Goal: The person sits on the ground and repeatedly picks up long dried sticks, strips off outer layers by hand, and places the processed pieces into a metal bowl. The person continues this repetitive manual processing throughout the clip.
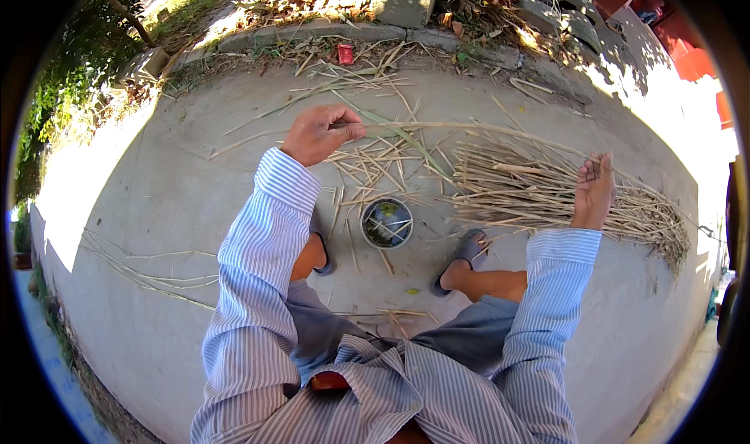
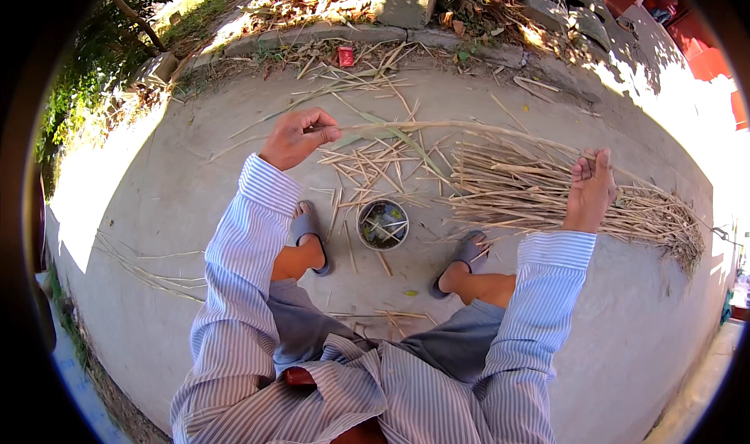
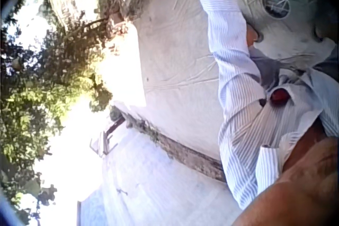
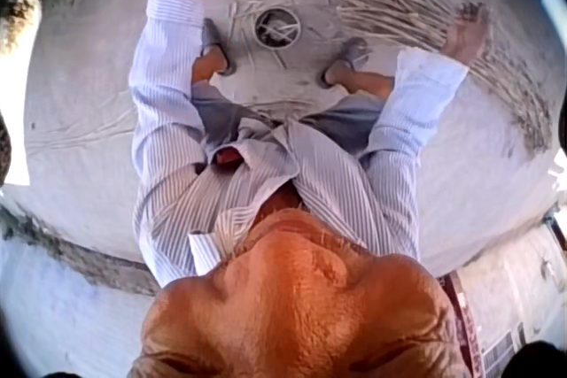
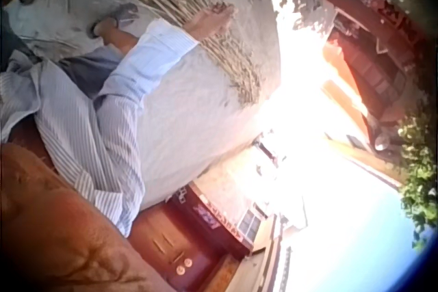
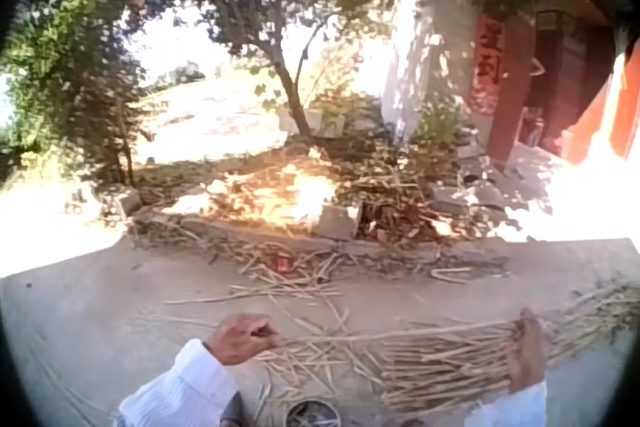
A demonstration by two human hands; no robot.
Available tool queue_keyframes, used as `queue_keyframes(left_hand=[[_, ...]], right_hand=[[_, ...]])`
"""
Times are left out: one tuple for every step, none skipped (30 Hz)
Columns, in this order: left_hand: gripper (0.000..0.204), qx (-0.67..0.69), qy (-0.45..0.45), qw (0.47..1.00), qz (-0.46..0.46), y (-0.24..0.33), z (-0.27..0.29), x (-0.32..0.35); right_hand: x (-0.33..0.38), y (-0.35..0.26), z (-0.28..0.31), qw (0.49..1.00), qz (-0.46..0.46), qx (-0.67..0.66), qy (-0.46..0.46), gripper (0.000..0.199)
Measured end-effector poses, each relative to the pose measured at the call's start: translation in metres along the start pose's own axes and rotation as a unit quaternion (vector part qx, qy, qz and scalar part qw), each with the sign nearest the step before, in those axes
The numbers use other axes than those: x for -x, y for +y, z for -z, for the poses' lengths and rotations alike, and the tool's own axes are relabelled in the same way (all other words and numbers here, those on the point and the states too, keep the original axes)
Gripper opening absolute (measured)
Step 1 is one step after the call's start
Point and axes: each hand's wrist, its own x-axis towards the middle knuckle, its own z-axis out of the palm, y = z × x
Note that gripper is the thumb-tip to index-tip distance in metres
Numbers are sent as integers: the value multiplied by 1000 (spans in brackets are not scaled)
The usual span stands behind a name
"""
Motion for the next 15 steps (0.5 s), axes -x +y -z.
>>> queue_keyframes(left_hand=[[25,-26,12,999,-16,-3,-1,-1],[25,-53,25,998,-30,-6,0,0],[25,-80,38,995,-43,-9,2,0],[25,-122,54,989,-67,-12,3,-1],[25,-162,66,980,-94,-12,2,-6],[25,-206,80,968,-116,-9,3,-5],[25,-145,77,982,-88,-5,2,-3],[24,-84,74,992,-64,4,0,-5],[24,-21,72,996,-40,8,-1,-6],[19,32,75,996,-32,0,-1,-6],[18,111,109,988,-24,-1,0,-6],[17,188,141,972,-15,-2,3,-5],[17,264,172,949,-6,-2,8,-4],[13,282,210,935,-38,4,17,-7],[15,239,238,941,-40,-4,25,-6]], right_hand=[[5,3,-7,1000,-14,-1,-27,21],[11,6,-18,998,-30,-3,-56,21],[14,9,-24,997,-38,1,-74,21],[18,13,-29,995,-46,5,-94,21],[22,15,-31,993,-52,9,-110,21],[18,17,-27,994,-39,17,-104,19],[12,18,-20,995,-43,15,-89,18],[6,15,-12,996,-44,13,-72,18],[5,15,-14,997,-45,12,-55,18],[6,17,-16,997,-43,-7,-65,17],[9,16,-20,997,-43,-2,-65,17],[14,16,-27,997,-43,3,-64,17],[16,18,-30,997,-42,8,-63,16],[16,15,-26,997,-41,3,-62,16],[13,15,-26,997,-42,-3,-65,16]])
